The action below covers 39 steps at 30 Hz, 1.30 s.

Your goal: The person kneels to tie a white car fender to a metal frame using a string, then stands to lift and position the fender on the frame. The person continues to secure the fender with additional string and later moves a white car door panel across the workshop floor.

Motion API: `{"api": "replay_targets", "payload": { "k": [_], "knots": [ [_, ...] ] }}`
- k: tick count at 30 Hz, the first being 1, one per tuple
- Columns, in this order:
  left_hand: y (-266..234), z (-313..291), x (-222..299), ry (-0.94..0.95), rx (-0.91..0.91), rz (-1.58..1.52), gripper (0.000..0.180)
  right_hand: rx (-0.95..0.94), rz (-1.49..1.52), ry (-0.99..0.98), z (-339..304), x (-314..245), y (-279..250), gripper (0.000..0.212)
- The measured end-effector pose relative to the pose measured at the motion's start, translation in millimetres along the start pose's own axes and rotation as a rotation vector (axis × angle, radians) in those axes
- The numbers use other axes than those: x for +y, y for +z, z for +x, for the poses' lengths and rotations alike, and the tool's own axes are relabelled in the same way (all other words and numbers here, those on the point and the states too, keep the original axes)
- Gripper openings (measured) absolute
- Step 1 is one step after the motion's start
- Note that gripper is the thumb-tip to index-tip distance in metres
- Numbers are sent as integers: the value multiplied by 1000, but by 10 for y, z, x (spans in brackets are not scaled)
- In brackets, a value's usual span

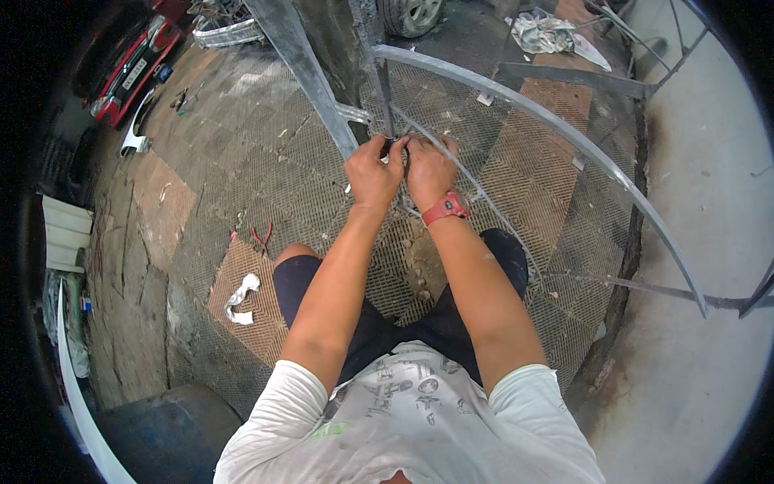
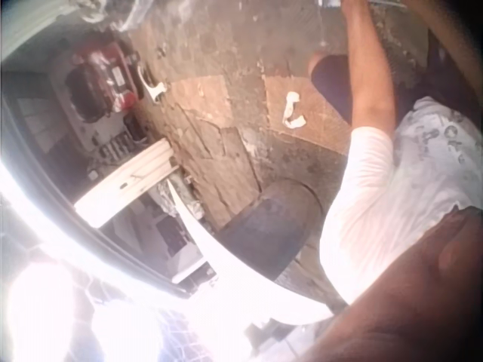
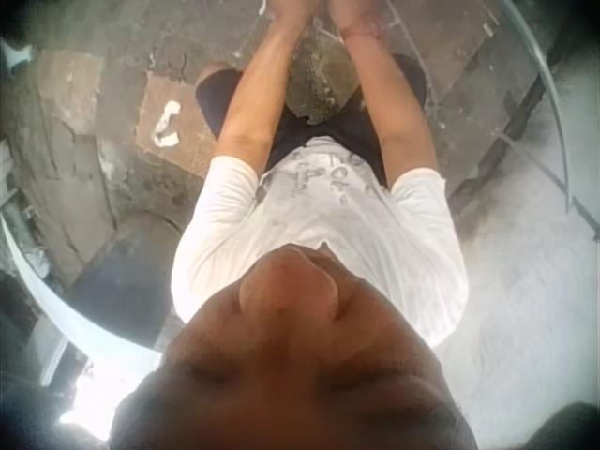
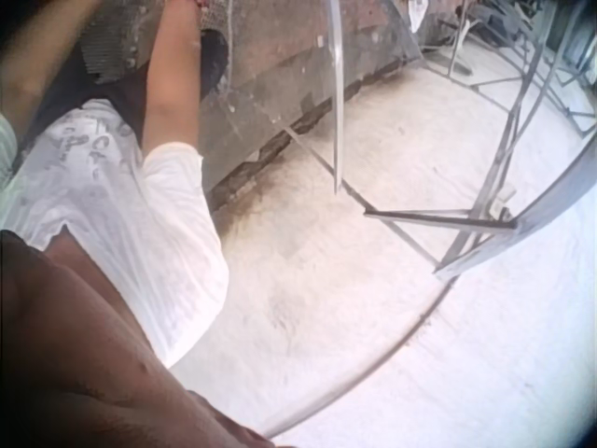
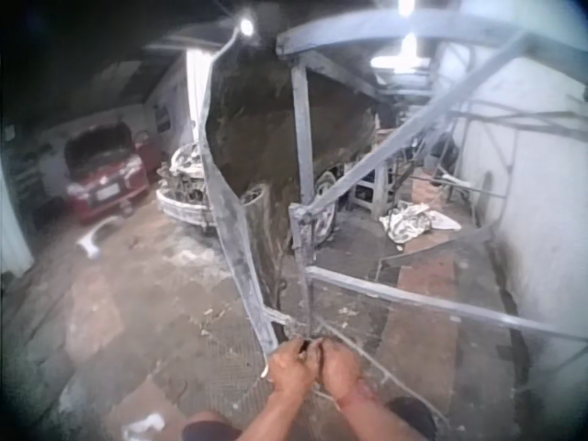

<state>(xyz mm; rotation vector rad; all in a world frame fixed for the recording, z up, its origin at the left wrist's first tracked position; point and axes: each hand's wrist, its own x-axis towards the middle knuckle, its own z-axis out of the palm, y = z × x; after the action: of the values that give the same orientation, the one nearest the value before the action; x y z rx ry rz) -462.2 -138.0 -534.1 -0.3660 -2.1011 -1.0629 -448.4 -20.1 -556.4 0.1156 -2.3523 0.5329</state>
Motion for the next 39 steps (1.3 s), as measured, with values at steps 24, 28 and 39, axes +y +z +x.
{"api": "replay_targets", "payload": {
  "k": [24,28,39],
  "knots": [
    [117,5,-41,64,21,8,21,-204,216,134,-605,-220,-548,91],
    [11,39,-33,43,-2,42,21,-317,218,120,-729,-225,-608,92],
    [-965,-124,529,-375,-504,3,65,-1454,-221,-242,-1174,-349,-2646,52]
  ]
}}
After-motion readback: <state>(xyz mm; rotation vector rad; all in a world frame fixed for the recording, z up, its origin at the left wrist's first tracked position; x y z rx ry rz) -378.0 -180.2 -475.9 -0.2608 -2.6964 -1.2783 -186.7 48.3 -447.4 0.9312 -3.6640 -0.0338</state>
